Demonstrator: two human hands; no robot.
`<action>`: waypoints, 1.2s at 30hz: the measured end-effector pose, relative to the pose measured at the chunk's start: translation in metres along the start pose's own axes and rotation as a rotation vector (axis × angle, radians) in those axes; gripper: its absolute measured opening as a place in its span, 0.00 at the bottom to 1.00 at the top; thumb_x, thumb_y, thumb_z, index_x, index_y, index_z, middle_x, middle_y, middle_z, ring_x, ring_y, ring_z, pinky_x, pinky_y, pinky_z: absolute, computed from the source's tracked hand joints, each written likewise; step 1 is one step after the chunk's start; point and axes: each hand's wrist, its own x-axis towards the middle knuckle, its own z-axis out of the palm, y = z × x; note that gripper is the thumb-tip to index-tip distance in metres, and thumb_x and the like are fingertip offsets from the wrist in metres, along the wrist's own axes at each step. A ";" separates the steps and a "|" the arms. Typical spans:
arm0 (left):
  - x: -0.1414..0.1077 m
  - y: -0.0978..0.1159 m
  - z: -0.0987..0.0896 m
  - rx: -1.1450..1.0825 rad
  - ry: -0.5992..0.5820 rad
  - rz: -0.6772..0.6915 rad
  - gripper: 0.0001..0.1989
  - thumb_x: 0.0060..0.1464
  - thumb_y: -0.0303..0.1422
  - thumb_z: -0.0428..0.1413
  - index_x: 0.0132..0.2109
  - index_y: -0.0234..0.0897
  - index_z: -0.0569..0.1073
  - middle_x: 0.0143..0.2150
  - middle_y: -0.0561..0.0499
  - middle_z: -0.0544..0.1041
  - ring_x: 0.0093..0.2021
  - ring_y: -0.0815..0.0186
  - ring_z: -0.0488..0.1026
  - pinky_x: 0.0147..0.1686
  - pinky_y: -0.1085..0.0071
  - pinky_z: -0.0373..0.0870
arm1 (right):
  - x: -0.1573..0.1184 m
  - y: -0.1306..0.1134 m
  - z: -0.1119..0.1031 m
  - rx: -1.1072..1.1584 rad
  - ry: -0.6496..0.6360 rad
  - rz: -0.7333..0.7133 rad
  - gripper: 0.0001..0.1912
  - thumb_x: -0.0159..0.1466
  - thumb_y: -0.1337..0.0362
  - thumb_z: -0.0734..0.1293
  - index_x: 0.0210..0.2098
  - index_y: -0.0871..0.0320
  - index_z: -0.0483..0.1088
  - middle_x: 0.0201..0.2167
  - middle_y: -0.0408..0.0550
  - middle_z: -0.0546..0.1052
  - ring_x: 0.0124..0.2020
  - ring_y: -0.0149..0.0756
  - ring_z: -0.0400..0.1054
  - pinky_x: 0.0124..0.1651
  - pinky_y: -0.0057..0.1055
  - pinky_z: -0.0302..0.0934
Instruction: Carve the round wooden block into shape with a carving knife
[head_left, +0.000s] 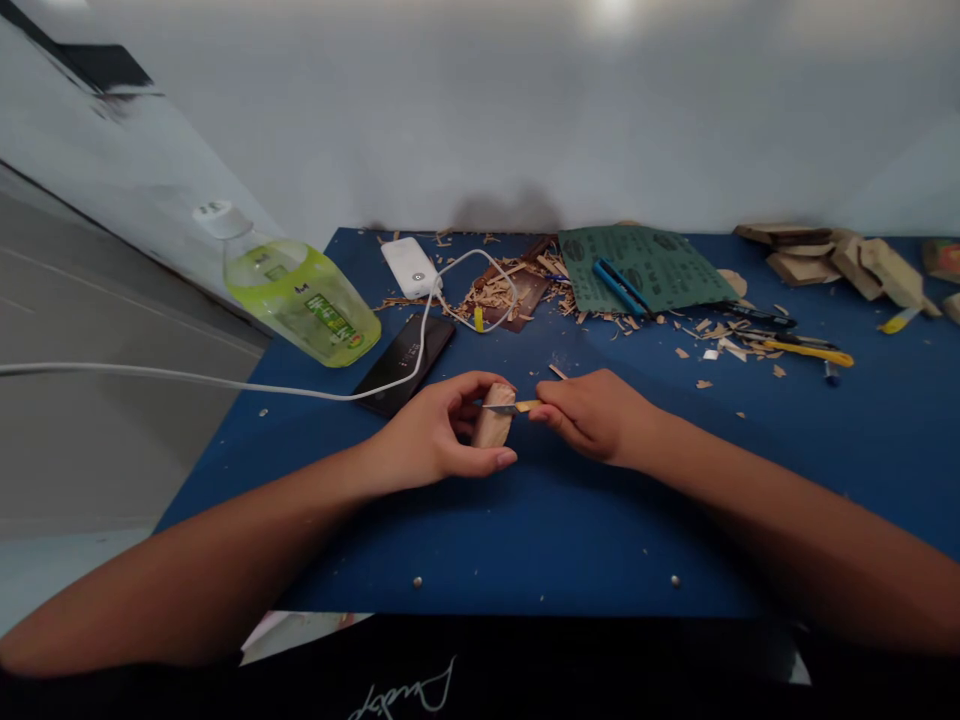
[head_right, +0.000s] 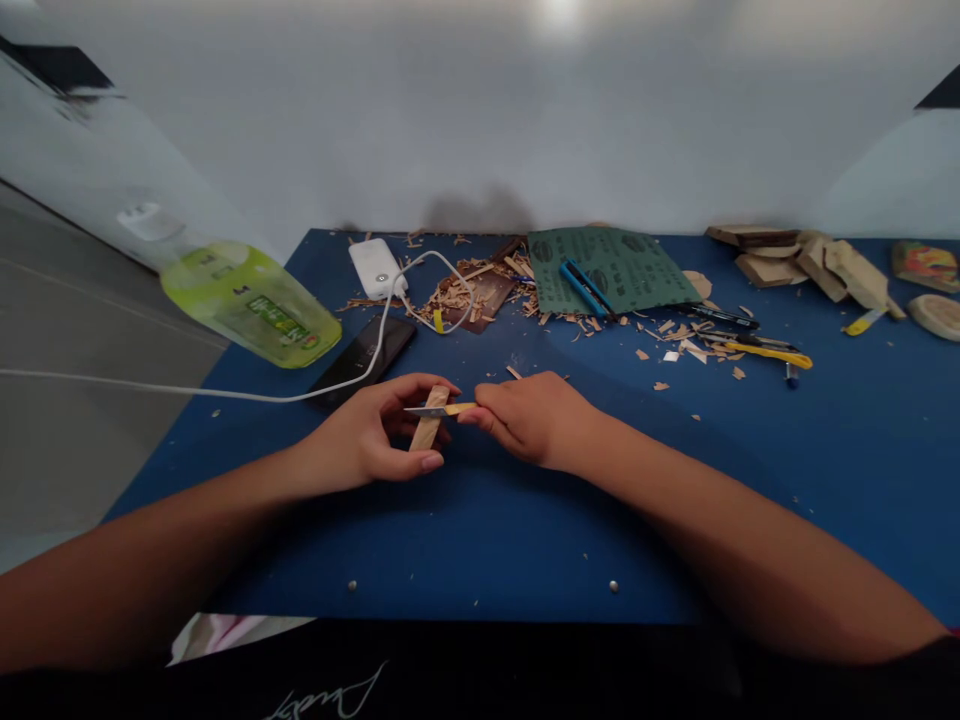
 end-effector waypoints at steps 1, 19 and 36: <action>0.000 0.000 0.000 0.004 -0.008 -0.003 0.36 0.46 0.38 0.74 0.60 0.40 0.72 0.53 0.44 0.80 0.44 0.57 0.82 0.48 0.58 0.81 | 0.000 -0.001 -0.001 -0.018 -0.004 0.017 0.32 0.79 0.43 0.44 0.43 0.56 0.69 0.32 0.51 0.79 0.29 0.40 0.68 0.31 0.35 0.40; 0.010 -0.006 -0.013 -0.426 -0.026 0.064 0.36 0.51 0.43 0.73 0.61 0.42 0.67 0.69 0.33 0.73 0.47 0.59 0.80 0.41 0.65 0.83 | 0.010 0.047 0.016 0.033 0.283 0.282 0.22 0.80 0.49 0.52 0.50 0.56 0.70 0.37 0.50 0.81 0.34 0.41 0.74 0.34 0.32 0.51; 0.024 -0.017 -0.013 -0.729 0.041 -0.067 0.31 0.72 0.52 0.47 0.67 0.33 0.71 0.60 0.33 0.80 0.47 0.52 0.84 0.40 0.59 0.85 | 0.015 0.068 0.030 0.291 0.452 0.286 0.17 0.75 0.51 0.61 0.52 0.54 0.73 0.39 0.49 0.82 0.36 0.41 0.74 0.38 0.34 0.59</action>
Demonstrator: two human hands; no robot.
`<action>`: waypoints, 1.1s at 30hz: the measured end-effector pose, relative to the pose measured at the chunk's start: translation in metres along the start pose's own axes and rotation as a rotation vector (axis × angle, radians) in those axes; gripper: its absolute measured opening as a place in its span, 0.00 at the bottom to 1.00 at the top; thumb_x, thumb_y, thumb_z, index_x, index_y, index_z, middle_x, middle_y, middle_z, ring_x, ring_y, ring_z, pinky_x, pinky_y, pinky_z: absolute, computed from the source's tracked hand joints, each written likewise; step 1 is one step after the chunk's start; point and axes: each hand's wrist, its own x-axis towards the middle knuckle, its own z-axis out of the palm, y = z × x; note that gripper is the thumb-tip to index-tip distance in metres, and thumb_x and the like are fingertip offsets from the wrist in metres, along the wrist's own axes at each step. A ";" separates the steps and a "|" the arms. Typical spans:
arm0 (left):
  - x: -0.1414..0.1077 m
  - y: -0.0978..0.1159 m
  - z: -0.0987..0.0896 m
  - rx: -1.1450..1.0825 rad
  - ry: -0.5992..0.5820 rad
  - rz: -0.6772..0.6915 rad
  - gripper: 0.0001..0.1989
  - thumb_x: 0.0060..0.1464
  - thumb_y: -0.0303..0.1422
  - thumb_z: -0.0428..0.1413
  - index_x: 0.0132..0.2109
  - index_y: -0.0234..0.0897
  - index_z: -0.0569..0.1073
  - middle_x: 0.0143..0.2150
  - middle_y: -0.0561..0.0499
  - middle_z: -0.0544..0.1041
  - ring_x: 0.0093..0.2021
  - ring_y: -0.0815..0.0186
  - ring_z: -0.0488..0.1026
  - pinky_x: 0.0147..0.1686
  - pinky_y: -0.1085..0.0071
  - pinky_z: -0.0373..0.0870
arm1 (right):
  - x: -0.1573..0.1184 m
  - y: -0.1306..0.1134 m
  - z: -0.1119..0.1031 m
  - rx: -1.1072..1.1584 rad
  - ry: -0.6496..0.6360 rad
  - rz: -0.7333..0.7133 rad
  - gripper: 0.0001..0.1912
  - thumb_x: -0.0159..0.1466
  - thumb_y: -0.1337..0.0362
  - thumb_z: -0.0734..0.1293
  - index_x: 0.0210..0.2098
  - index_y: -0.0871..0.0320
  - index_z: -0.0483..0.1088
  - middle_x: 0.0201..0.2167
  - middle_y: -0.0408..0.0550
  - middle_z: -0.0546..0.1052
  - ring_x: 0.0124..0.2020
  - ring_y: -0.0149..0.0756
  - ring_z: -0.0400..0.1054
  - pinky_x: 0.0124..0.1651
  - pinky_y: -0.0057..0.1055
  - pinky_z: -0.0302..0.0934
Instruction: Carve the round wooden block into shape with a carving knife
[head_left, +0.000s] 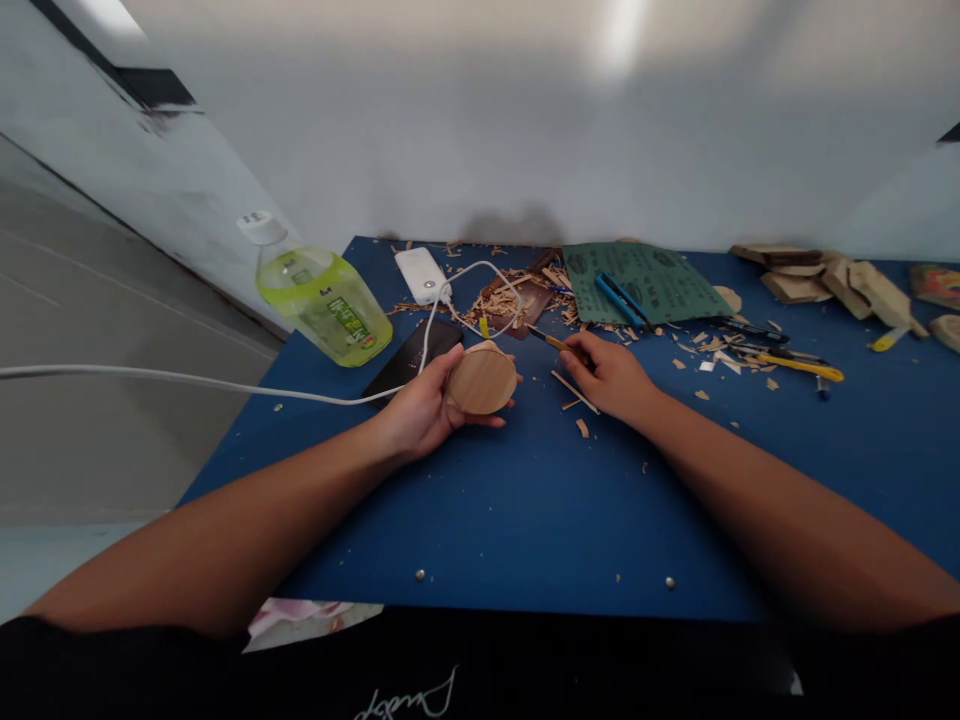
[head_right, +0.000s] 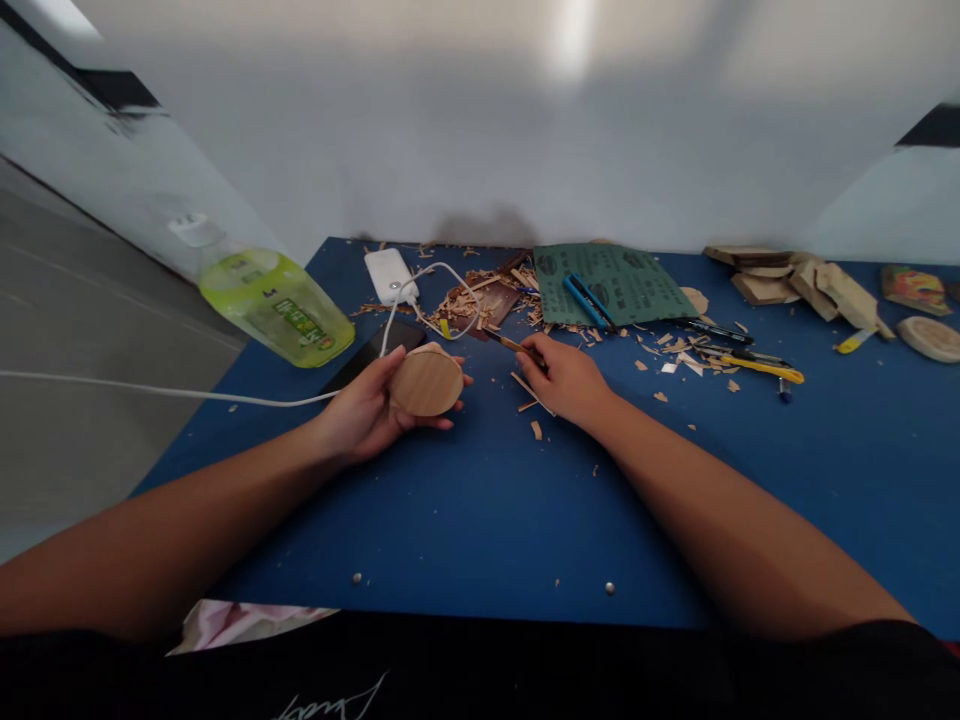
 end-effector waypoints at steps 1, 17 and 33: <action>0.001 0.000 -0.001 -0.011 -0.005 -0.008 0.31 0.73 0.51 0.46 0.67 0.32 0.71 0.59 0.32 0.81 0.46 0.52 0.84 0.40 0.59 0.85 | 0.000 0.001 0.001 0.005 0.010 0.000 0.16 0.75 0.51 0.61 0.51 0.54 0.74 0.39 0.48 0.82 0.36 0.41 0.74 0.37 0.34 0.59; 0.008 -0.004 -0.015 -0.062 -0.089 -0.043 0.33 0.71 0.45 0.46 0.74 0.30 0.61 0.60 0.29 0.80 0.49 0.45 0.85 0.43 0.53 0.84 | 0.002 0.008 0.006 0.032 0.031 -0.010 0.14 0.75 0.51 0.63 0.48 0.52 0.74 0.34 0.45 0.81 0.32 0.39 0.72 0.34 0.34 0.57; 0.006 -0.003 -0.014 -0.036 -0.119 -0.040 0.35 0.71 0.48 0.46 0.74 0.30 0.59 0.59 0.29 0.81 0.49 0.43 0.85 0.45 0.52 0.83 | 0.003 0.014 0.012 0.363 0.293 -0.116 0.20 0.71 0.67 0.63 0.60 0.50 0.71 0.38 0.44 0.78 0.24 0.32 0.66 0.30 0.33 0.61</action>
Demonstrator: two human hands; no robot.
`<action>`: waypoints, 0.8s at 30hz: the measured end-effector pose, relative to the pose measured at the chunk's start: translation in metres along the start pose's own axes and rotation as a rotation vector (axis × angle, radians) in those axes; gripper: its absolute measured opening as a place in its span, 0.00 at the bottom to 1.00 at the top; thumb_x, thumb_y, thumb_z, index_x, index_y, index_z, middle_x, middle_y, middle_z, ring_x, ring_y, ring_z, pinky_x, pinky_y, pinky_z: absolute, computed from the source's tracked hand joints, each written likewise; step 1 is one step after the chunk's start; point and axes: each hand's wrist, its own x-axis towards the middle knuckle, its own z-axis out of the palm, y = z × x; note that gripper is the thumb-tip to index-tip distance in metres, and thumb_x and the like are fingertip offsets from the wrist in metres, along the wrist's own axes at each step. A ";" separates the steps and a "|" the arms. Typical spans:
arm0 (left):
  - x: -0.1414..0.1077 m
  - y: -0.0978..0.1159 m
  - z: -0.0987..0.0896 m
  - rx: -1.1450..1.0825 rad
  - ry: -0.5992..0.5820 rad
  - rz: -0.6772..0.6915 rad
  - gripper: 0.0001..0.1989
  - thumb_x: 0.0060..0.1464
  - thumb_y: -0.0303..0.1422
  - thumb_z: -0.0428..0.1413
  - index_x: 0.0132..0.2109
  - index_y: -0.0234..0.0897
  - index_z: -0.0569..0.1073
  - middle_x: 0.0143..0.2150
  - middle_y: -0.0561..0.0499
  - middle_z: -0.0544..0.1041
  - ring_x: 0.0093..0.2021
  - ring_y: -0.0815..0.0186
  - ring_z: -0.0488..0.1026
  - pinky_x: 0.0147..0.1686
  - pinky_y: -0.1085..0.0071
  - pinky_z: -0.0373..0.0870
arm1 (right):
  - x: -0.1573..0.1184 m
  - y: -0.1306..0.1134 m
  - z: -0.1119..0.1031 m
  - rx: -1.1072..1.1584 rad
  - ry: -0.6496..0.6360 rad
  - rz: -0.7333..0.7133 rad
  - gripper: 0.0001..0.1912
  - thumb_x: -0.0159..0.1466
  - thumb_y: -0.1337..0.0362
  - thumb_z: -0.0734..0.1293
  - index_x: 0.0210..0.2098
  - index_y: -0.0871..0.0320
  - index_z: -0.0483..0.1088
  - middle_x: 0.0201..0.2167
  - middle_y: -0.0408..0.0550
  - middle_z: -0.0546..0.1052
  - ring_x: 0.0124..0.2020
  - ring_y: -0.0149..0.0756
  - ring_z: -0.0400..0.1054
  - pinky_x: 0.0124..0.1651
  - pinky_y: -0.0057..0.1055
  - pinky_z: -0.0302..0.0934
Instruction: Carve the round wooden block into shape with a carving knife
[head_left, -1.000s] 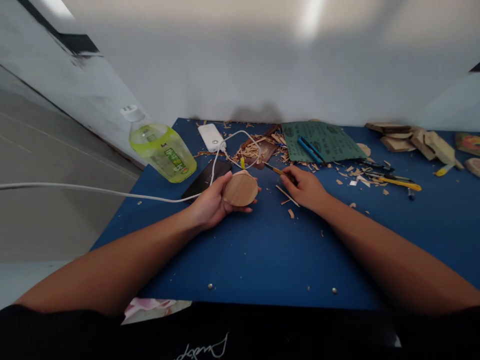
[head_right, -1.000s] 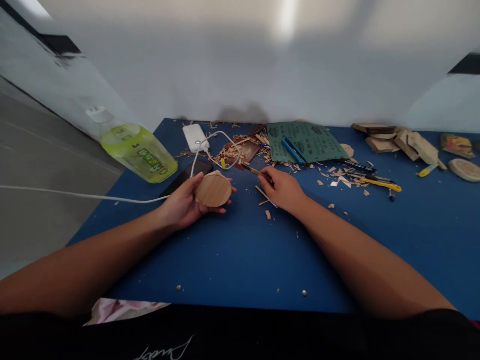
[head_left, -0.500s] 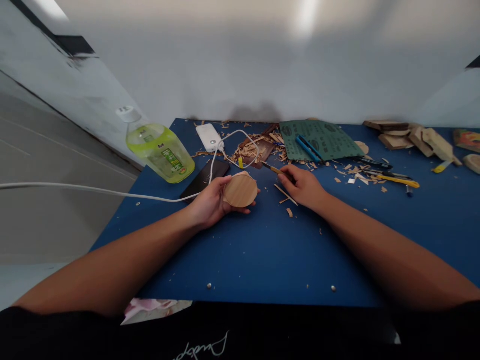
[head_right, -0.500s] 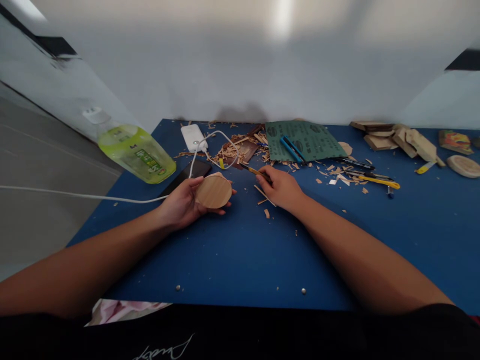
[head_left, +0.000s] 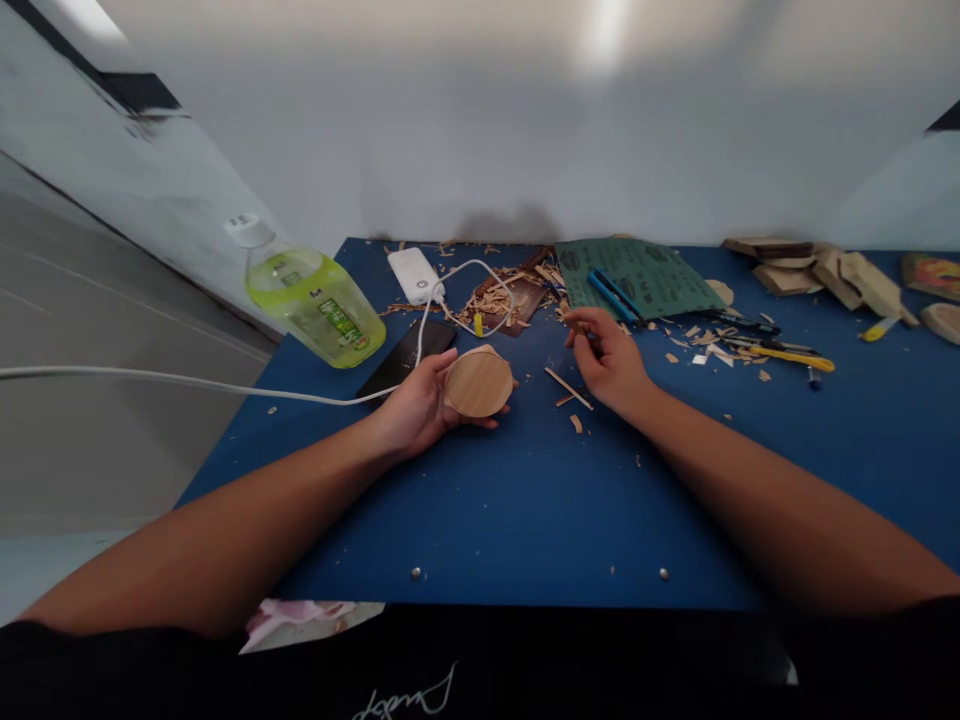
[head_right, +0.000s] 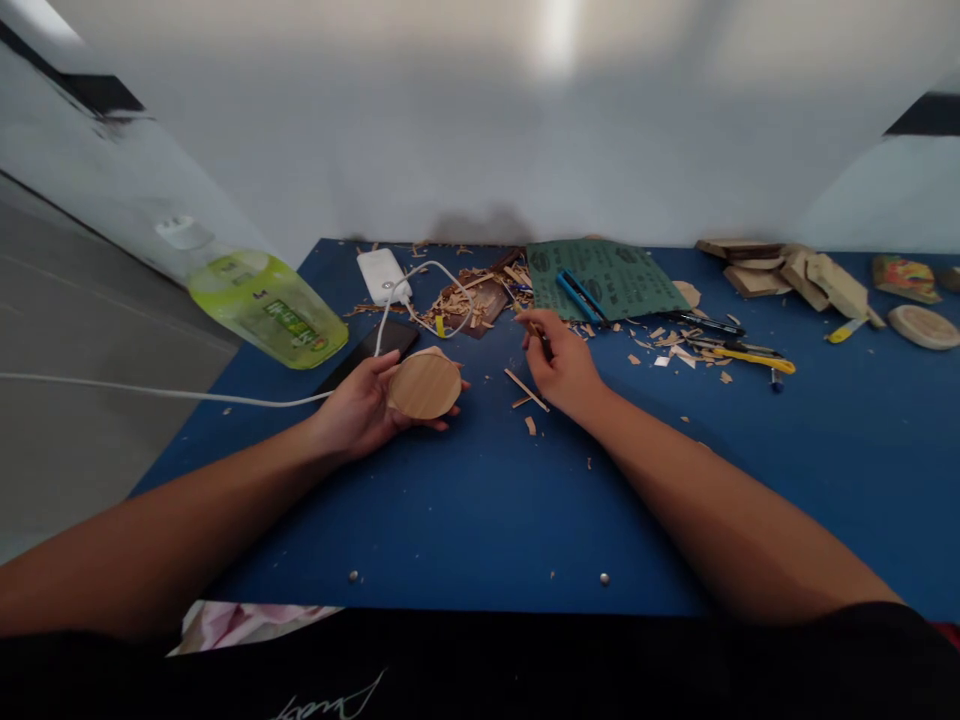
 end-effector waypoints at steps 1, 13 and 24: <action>0.000 0.001 0.000 0.005 0.004 0.000 0.35 0.71 0.48 0.45 0.74 0.30 0.59 0.59 0.29 0.81 0.49 0.43 0.85 0.45 0.51 0.83 | 0.000 -0.001 -0.001 -0.004 0.001 -0.012 0.17 0.71 0.68 0.62 0.56 0.50 0.74 0.39 0.45 0.80 0.26 0.32 0.68 0.31 0.33 0.63; -0.003 0.002 0.004 0.050 0.000 -0.013 0.37 0.72 0.54 0.44 0.73 0.29 0.62 0.61 0.28 0.80 0.50 0.44 0.85 0.45 0.54 0.82 | -0.001 -0.007 0.005 0.109 0.049 0.049 0.13 0.71 0.60 0.68 0.54 0.52 0.75 0.39 0.47 0.84 0.34 0.37 0.78 0.38 0.36 0.72; -0.004 0.000 0.000 0.060 -0.075 0.008 0.36 0.74 0.54 0.41 0.73 0.31 0.63 0.62 0.28 0.79 0.52 0.45 0.84 0.48 0.55 0.81 | -0.004 -0.023 -0.005 -0.156 0.076 0.020 0.16 0.72 0.47 0.66 0.40 0.52 0.73 0.27 0.45 0.77 0.26 0.37 0.70 0.31 0.35 0.63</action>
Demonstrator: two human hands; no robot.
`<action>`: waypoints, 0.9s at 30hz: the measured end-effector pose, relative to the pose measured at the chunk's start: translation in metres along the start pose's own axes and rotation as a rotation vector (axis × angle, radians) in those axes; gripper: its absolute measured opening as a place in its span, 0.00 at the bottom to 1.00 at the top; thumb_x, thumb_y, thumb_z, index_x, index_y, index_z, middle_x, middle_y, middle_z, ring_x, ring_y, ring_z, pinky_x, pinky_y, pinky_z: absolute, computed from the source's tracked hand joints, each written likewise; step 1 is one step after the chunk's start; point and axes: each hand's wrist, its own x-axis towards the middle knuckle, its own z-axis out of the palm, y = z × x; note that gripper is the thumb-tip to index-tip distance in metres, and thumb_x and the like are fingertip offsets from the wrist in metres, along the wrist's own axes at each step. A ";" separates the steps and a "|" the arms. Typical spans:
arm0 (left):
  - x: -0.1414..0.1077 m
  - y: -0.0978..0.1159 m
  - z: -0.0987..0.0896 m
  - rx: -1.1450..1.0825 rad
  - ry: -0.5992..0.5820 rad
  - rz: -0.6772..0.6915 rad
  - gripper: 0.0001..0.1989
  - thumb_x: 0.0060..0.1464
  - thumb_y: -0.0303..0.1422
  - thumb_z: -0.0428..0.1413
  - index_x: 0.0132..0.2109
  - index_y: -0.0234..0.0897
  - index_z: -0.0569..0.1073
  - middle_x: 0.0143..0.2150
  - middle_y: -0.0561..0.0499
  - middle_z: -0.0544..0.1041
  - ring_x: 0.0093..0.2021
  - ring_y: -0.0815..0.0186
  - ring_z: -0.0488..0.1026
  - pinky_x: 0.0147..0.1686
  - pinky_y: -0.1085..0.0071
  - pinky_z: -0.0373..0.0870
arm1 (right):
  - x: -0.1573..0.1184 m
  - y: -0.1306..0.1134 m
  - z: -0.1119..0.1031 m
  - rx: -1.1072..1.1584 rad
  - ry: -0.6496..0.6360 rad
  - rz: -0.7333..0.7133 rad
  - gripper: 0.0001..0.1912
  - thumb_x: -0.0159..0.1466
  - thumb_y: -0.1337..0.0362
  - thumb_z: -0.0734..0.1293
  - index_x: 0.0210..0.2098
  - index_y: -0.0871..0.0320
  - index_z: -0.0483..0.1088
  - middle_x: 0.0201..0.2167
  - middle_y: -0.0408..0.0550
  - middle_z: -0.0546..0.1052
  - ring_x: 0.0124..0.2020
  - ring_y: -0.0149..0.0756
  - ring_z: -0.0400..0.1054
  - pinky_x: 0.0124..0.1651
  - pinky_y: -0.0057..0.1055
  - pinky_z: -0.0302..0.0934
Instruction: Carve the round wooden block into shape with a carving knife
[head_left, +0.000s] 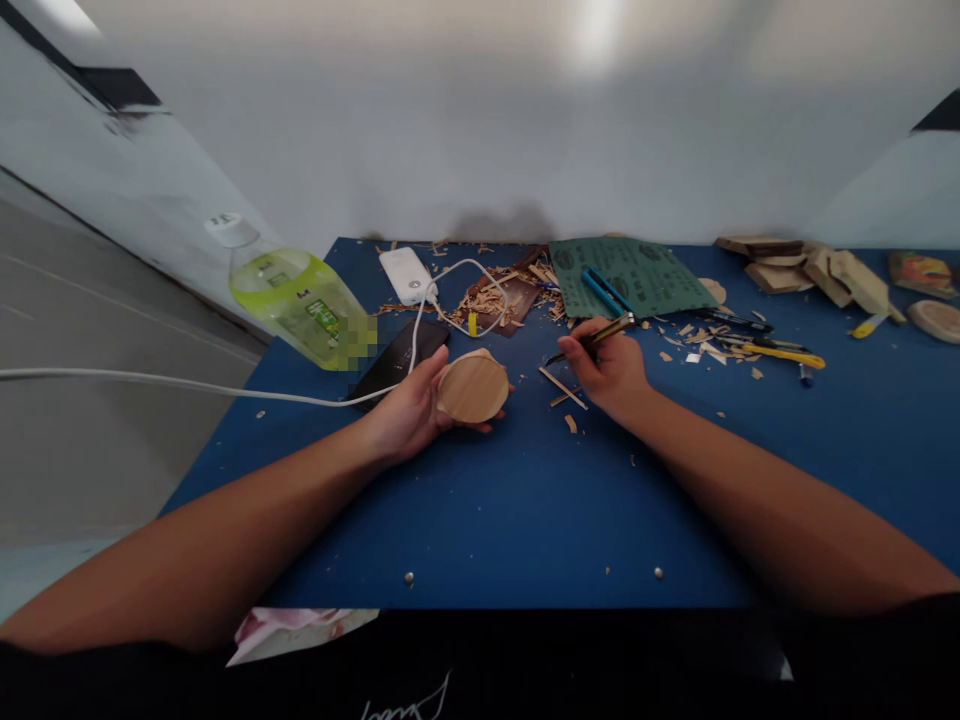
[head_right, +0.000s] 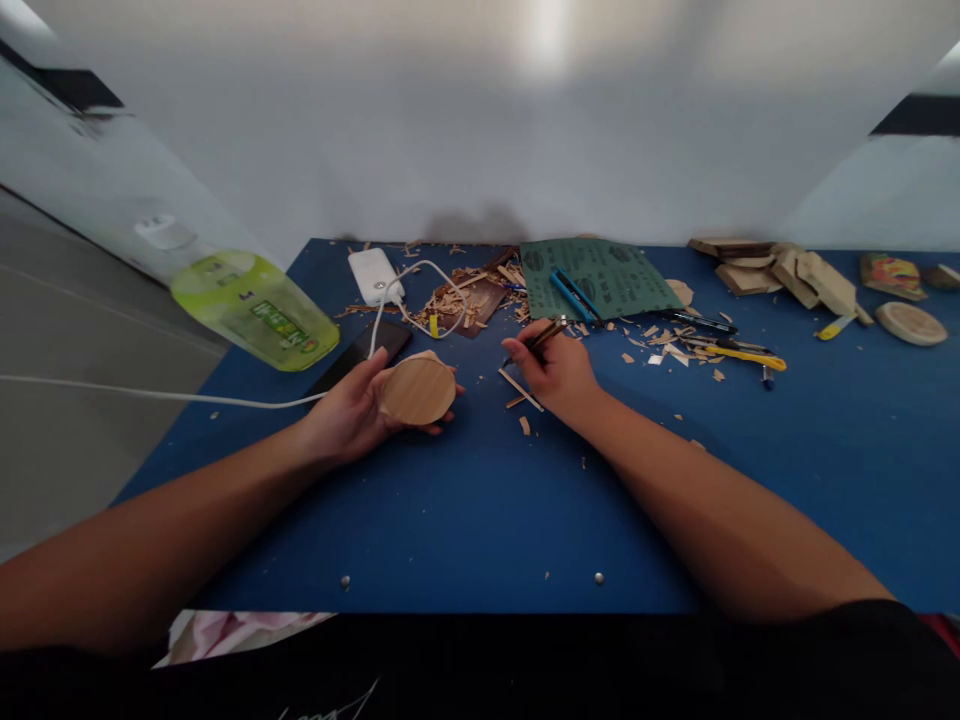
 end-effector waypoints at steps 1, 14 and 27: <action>0.000 0.000 0.000 0.001 0.000 -0.001 0.37 0.73 0.55 0.42 0.74 0.31 0.62 0.62 0.28 0.79 0.52 0.45 0.84 0.48 0.55 0.81 | -0.001 0.001 -0.001 -0.015 -0.011 -0.027 0.15 0.73 0.47 0.66 0.40 0.52 0.72 0.27 0.45 0.77 0.27 0.38 0.70 0.33 0.35 0.63; 0.000 0.002 0.003 0.019 -0.005 -0.003 0.37 0.73 0.56 0.43 0.73 0.31 0.64 0.63 0.29 0.79 0.51 0.48 0.84 0.47 0.59 0.81 | -0.006 0.002 -0.009 -0.091 -0.155 -0.179 0.15 0.77 0.53 0.59 0.42 0.53 0.72 0.32 0.48 0.77 0.34 0.41 0.72 0.40 0.39 0.64; -0.001 0.001 0.003 0.027 -0.026 -0.001 0.37 0.74 0.55 0.40 0.74 0.31 0.63 0.63 0.29 0.79 0.52 0.48 0.84 0.48 0.58 0.80 | -0.006 -0.001 -0.013 -0.154 -0.151 -0.211 0.14 0.76 0.54 0.60 0.43 0.53 0.73 0.33 0.49 0.79 0.35 0.42 0.73 0.40 0.39 0.64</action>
